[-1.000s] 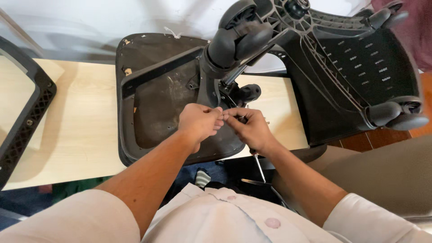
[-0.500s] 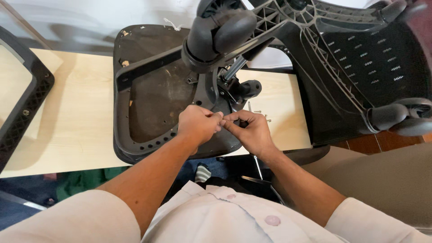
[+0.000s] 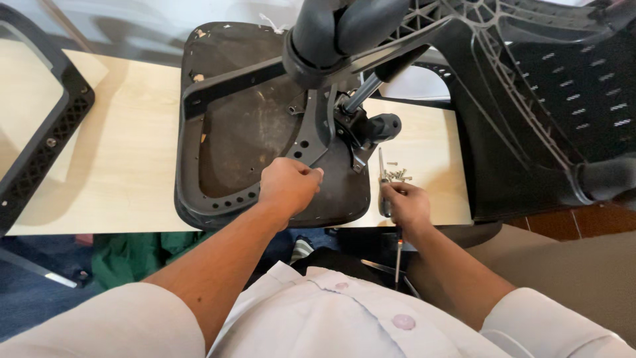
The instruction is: The person uses a screwdriver to fasten screws into a black plastic chair frame, securing a curved plastic bracket to the underside of the seat. The person repeatedly aligns the bracket and tightens multiple screws along its edge.
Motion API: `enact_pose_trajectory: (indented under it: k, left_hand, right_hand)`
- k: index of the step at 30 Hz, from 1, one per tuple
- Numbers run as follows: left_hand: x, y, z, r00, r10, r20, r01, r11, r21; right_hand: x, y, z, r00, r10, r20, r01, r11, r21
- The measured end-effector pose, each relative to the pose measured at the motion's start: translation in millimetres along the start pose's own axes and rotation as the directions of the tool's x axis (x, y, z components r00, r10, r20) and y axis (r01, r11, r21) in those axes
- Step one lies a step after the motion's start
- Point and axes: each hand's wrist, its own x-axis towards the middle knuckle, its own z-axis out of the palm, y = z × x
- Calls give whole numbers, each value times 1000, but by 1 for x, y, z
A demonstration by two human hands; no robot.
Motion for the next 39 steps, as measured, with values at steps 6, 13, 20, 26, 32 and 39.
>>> enact_pose_trajectory:
  k: [6,13,20,26,32,39]
  left_hand:
    - [3,-12,1,999,28,-44,-26,999,36]
    - [10,-26,5,999,-13,-43,16,998,58]
    - [17,-39,4,996,-9,-91,15,998,67]
    - [23,-46,3,994,-16,-104,27,994,109]
    - [26,-49,2,992,-5,-123,19,993,115]
    - [24,-49,0,993,-27,-115,37,996,87]
  right_hand:
    - [44,41,-17,990,114,-85,-109,992,59]
    - [88,77,-24,968,206,-145,-198,978,68]
    - [126,99,-20,951,219,-219,-232,972,-36]
    - [123,86,-11,955,118,-273,-210,917,-339]
    - [125,78,-4,949,122,-290,-242,872,-425]
    - [130,83,-8,951,169,-258,-251,910,-329]
